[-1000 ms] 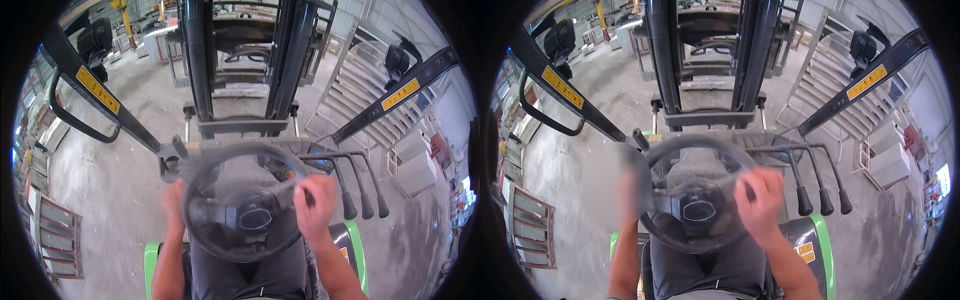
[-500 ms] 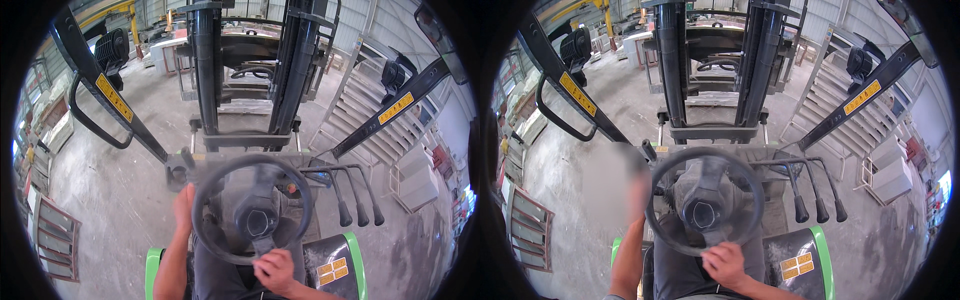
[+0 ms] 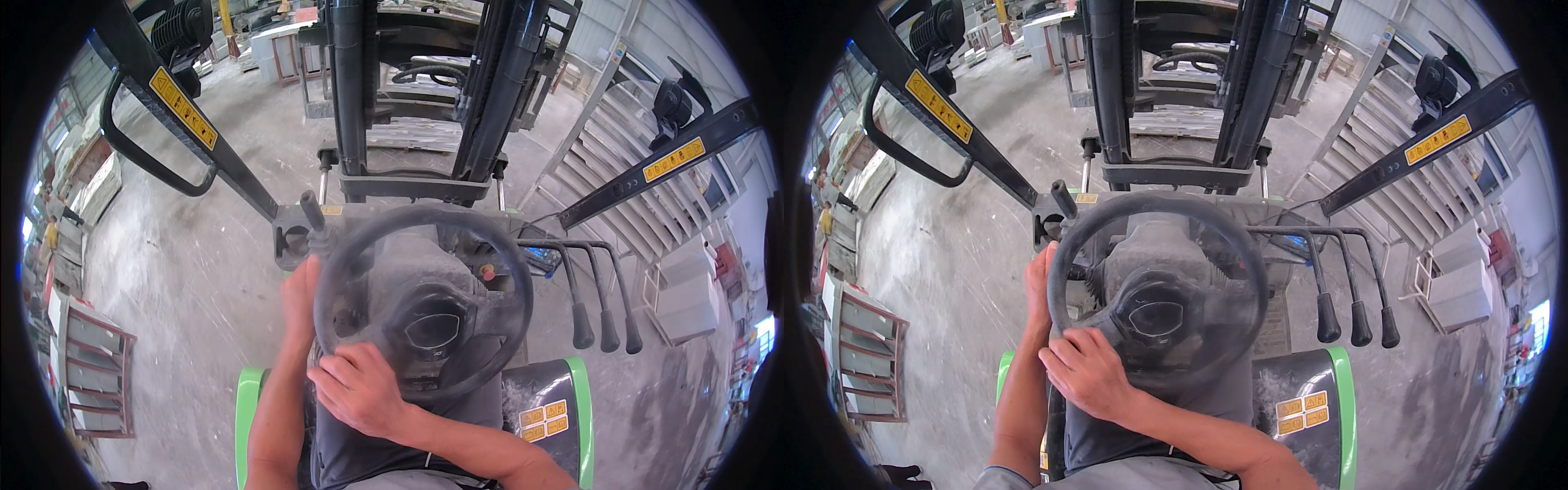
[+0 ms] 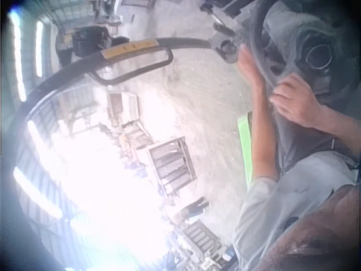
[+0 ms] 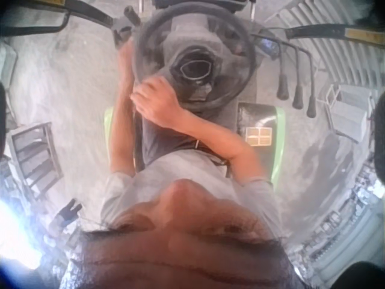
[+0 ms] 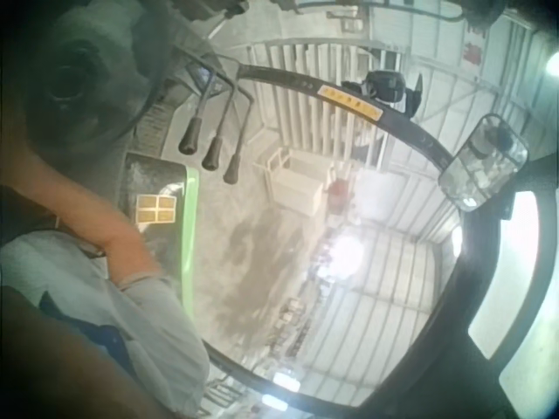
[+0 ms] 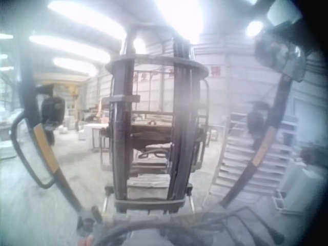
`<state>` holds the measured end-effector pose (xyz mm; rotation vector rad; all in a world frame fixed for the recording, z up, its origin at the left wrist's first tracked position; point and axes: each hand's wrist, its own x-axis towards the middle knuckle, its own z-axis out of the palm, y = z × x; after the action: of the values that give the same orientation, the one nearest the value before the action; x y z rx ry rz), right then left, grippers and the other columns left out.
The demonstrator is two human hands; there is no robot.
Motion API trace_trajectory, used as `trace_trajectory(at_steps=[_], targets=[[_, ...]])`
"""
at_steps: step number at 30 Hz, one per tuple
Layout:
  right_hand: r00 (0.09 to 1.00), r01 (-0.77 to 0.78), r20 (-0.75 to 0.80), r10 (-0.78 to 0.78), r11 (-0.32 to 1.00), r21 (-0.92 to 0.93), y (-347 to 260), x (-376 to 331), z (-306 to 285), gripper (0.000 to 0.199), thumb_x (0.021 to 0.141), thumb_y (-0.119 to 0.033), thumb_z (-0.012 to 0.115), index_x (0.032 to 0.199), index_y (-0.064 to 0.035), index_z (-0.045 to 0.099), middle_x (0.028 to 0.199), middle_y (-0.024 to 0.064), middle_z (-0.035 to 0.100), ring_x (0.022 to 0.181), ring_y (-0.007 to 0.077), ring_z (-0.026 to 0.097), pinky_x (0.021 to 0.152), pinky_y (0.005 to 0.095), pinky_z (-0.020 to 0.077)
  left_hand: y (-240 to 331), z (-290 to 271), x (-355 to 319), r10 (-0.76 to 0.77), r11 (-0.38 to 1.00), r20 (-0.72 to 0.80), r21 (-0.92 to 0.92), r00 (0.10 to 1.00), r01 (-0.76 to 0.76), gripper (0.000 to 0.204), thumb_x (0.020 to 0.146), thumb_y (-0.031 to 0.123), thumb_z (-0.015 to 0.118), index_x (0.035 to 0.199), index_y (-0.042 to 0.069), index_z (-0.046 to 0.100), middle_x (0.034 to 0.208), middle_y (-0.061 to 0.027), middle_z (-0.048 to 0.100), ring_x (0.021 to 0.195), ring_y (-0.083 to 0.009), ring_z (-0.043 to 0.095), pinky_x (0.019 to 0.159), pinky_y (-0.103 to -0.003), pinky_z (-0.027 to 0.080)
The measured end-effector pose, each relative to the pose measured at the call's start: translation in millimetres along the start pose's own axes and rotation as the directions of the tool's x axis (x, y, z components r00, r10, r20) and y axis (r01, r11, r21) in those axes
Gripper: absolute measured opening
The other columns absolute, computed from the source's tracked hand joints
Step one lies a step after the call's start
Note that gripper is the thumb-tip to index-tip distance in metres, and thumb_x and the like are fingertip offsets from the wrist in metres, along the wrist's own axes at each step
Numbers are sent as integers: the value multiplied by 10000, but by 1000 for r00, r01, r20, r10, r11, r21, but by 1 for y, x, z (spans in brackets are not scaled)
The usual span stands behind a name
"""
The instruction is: The person operates a forklift inside a warehouse, steering and maneuvering the vehicle while navigating around stacked materials and other workers. The forklift forks remain empty throughout the clip.
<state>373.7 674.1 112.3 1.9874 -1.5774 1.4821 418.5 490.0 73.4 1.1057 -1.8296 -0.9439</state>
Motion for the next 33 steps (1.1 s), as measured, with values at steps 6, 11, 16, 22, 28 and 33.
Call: trace_trajectory(at_steps=[6,11,16,22,28,33], targets=[[1000,-29,8,29,999,-36,-4,-44,-17,266,701,-57,808,959,-85,751,970,9,649,918,236,626,745,378,502,-2,0,3,19,1000,-17,3,1000,-19,486,1072,366,474,860,-52,602,682,-208,571,630,-242,493,643,-442,458],[998,-61,25,65,990,-131,-4,-78,-52,284,704,-84,819,979,-101,750,1008,6,652,938,226,630,791,391,510,-2,-1,-1,6,1000,1,-14,1000,-6,499,1067,378,475,863,-55,612,691,-232,593,623,-279,523,651,-449,463],[982,-183,-85,166,950,-252,5,-98,-91,259,679,-51,812,915,-131,741,942,-1,646,882,231,617,785,395,497,3,-2,-4,-6,999,12,-36,1000,7,492,1066,373,467,876,-52,626,745,-256,622,662,-317,585,671,-453,469],[963,-253,-162,213,923,-290,10,-101,-100,258,679,-4,802,896,-116,718,924,15,641,875,261,608,789,390,494,8,-3,-4,-14,1000,0,-2,1000,14,473,1066,357,469,884,-51,624,757,-245,622,674,-306,561,688,-440,472],[963,-253,-162,215,929,-269,4,-100,-97,244,696,11,799,896,-98,713,925,35,636,892,287,599,797,398,501,7,-4,-7,-2,999,-10,-33,1000,1,453,1063,345,486,891,-50,628,744,-226,610,668,-279,512,692,-427,470],[960,-271,-148,239,925,-267,2,-98,-99,222,711,-16,804,901,-93,720,928,38,638,897,294,600,803,407,503,2,-2,-6,-8,998,-18,-68,1000,7,444,1062,335,493,892,-52,628,738,-219,606,676,-270,520,697,-427,469]])
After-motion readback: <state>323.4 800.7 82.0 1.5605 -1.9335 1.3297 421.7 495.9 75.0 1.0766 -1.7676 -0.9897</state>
